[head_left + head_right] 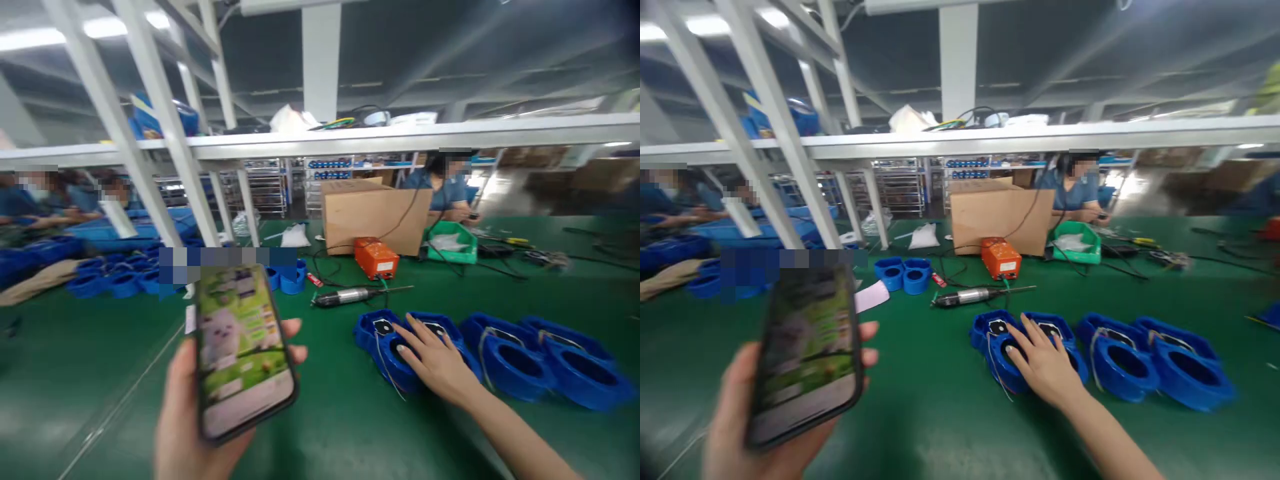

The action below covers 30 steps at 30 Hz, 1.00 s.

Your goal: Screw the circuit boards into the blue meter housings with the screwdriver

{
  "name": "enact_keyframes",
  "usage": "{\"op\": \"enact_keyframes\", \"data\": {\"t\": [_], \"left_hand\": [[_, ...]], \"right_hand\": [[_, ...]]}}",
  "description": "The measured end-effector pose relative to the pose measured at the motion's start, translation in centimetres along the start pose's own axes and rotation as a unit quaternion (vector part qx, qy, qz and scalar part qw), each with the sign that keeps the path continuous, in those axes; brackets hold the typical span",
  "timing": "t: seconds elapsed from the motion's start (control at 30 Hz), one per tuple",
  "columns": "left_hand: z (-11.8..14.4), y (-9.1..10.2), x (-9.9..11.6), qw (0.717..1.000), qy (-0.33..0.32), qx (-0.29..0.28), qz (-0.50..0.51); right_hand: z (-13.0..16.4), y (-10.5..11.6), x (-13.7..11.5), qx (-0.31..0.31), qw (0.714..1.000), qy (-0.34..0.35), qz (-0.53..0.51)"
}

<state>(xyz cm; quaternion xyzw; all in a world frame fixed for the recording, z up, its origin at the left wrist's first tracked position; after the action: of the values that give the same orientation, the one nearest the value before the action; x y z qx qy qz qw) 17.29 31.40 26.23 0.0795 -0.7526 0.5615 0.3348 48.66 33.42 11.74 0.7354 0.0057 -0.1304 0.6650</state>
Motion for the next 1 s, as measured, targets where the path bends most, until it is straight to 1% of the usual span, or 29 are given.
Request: {"op": "enact_keyframes", "data": {"t": [0.03, 0.07, 0.1, 0.17, 0.23, 0.3, 0.33, 0.37, 0.4, 0.43, 0.47, 0.5, 0.53, 0.57, 0.6, 0.67, 0.9, 1.0], "left_hand": [[0.2, 0.1, -0.4, 1.000, -0.010, -0.005, -0.003], [0.2, 0.8, -1.2, 1.000, -0.001, 0.015, -0.006], [0.2, 1.5, -2.2, 0.999, 0.008, 0.042, -0.013], [0.5, 3.2, -4.0, 0.992, 0.032, 0.120, -0.023], [1.1, 4.2, -5.2, 0.982, 0.046, 0.180, -0.025], [1.9, 4.3, -5.8, 0.975, 0.054, 0.217, -0.022], [2.4, 4.2, -6.0, 0.971, 0.052, 0.233, -0.018], [2.8, 4.2, -5.9, 0.967, 0.044, 0.250, -0.014], [3.2, 4.2, -5.8, 0.962, 0.032, 0.270, -0.010], [3.6, 4.3, -5.7, 0.956, 0.015, 0.291, -0.006], [4.0, 4.5, -5.5, 0.950, -0.002, 0.313, -0.001], [4.4, 4.8, -5.3, 0.944, -0.020, 0.331, 0.004], [4.8, 4.9, -5.2, 0.938, -0.037, 0.344, 0.009], [5.2, 5.1, -5.0, 0.934, -0.052, 0.352, 0.014], [5.5, 5.2, -4.9, 0.932, -0.064, 0.356, 0.019], [6.0, 5.2, -4.8, 0.928, -0.082, 0.362, 0.025], [6.3, 4.4, -5.3, 0.924, -0.093, 0.370, 0.025], [6.4, 4.3, -5.7, 0.922, -0.081, 0.377, 0.016]], "right_hand": [[0.0, -0.4, -0.9, -0.001, 1.000, 0.012, -0.002], [0.0, -0.7, -1.9, 0.001, 1.000, 0.025, -0.008], [0.1, -0.8, -3.1, 0.003, 0.999, 0.039, -0.022], [0.5, -0.7, -6.0, 0.005, 0.993, 0.078, -0.089], [1.0, 0.1, -9.0, 0.002, 0.979, 0.120, -0.165], [1.7, 1.6, -12.1, 0.003, 0.955, 0.162, -0.247], [2.3, 2.5, -13.7, -0.005, 0.934, 0.183, -0.307], [2.9, 3.4, -15.5, -0.027, 0.899, 0.203, -0.386], [3.7, 4.3, -17.3, -0.062, 0.847, 0.220, -0.480], [4.6, 5.1, -19.1, -0.106, 0.785, 0.233, -0.564], [5.5, 5.8, -20.7, -0.145, 0.731, 0.240, -0.622], [6.4, 6.4, -22.0, -0.170, 0.699, 0.245, -0.650], [7.1, 6.9, -23.1, -0.181, 0.684, 0.250, -0.661], [7.6, 7.3, -23.7, -0.181, 0.683, 0.254, -0.660], [8.0, 7.6, -24.2, -0.178, 0.689, 0.258, -0.654], [8.6, 7.6, -24.5, -0.176, 0.698, 0.263, -0.643], [8.7, 7.2, -23.8, -0.158, 0.711, 0.270, -0.630], [8.4, 7.1, -23.3, -0.156, 0.711, 0.241, -0.642]]}}
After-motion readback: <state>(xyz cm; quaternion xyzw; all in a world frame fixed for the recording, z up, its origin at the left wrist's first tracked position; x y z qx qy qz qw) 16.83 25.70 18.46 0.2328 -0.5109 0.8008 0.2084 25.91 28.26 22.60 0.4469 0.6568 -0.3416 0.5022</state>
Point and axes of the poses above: each hand's wrist, its own z-axis away from the middle knuckle, its own y-axis out of the back of the hand, x = y × z, the point moved 9 cm from there along -z, towards the middle knuckle, and after that the axes turned 3 degrees about x, right-handed, at the moved point
